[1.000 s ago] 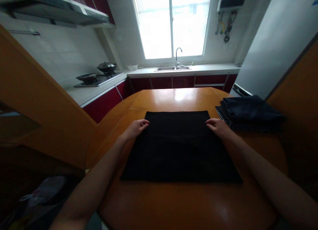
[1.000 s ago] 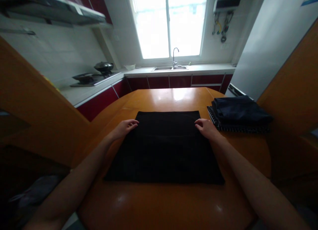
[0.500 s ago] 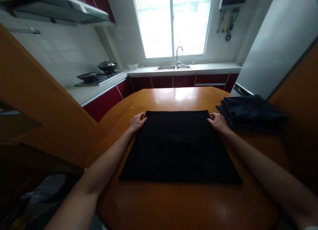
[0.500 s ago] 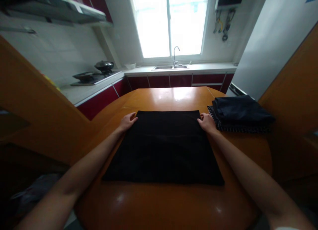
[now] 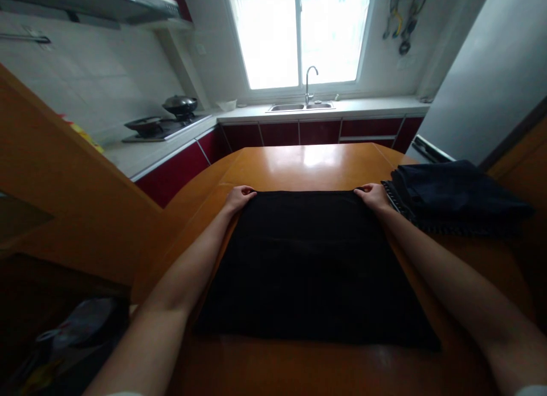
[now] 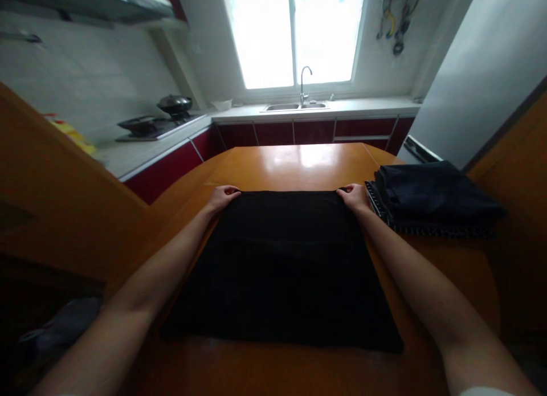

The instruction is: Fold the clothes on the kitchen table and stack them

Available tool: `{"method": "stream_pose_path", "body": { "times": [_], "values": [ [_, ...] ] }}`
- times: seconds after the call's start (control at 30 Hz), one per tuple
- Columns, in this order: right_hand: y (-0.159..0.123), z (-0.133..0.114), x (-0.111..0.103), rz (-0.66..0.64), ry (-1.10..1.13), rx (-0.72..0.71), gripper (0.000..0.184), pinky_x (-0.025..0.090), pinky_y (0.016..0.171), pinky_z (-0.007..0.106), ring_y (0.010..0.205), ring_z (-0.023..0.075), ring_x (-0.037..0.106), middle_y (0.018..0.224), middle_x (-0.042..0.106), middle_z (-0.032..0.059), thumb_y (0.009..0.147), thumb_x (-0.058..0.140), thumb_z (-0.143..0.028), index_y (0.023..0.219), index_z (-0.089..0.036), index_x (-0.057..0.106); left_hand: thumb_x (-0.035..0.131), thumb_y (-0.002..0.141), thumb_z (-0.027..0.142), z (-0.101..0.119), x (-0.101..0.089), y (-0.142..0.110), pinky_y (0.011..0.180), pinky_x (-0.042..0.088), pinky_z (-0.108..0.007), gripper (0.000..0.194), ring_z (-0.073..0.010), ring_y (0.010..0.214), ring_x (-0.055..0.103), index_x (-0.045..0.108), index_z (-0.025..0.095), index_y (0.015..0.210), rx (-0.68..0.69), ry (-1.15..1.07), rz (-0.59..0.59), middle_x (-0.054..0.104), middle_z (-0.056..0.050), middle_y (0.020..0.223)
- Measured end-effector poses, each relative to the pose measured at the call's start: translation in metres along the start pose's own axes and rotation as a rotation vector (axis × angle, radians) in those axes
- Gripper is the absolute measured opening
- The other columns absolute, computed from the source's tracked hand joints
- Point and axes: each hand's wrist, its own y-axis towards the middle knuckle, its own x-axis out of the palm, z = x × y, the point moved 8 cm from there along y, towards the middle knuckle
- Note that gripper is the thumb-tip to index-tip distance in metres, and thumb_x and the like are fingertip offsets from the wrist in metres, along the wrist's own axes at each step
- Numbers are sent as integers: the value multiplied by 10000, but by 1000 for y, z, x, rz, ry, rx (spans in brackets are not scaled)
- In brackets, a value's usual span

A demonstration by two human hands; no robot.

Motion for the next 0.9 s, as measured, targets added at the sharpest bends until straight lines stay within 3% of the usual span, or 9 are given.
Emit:
{"method": "stream_pose_path", "body": {
  "times": [0.2,0.37,0.5,0.7,0.9],
  "values": [
    [-10,-7,0,-14,184,-117,249,550,780,330,829,236,714,932,772,131,783,721,-334,913,-123,749,739,732,527,7,-6,-6,711,480,-299,409,-190,743,600,711,160,912,-7,-20,8,699,-63,827],
    [-35,-15,-19,13,310,-195,337,544,769,364,804,254,703,855,764,118,758,723,-460,838,-133,734,738,703,598,26,-26,-33,735,482,-294,472,-193,785,622,695,155,862,91,-182,107,710,-70,855],
    [-71,-18,-40,-12,309,-306,402,530,800,401,819,268,696,853,764,97,763,692,-558,825,-165,745,760,674,606,34,-38,-67,673,463,-278,482,-179,708,620,719,155,840,126,-256,90,718,-56,825],
    [-132,-16,-81,-12,286,-508,297,521,879,426,882,260,687,902,751,75,824,686,-503,850,-212,744,719,769,580,47,-67,-131,680,469,-272,406,-182,741,632,728,186,864,193,-163,119,736,-51,880],
    [-187,-17,-118,-14,289,-648,280,546,876,435,920,256,685,933,748,77,877,684,-514,847,-245,755,699,846,554,66,-96,-197,720,489,-283,353,-190,831,655,714,203,877,357,-95,178,736,-52,924]
  ]
}}
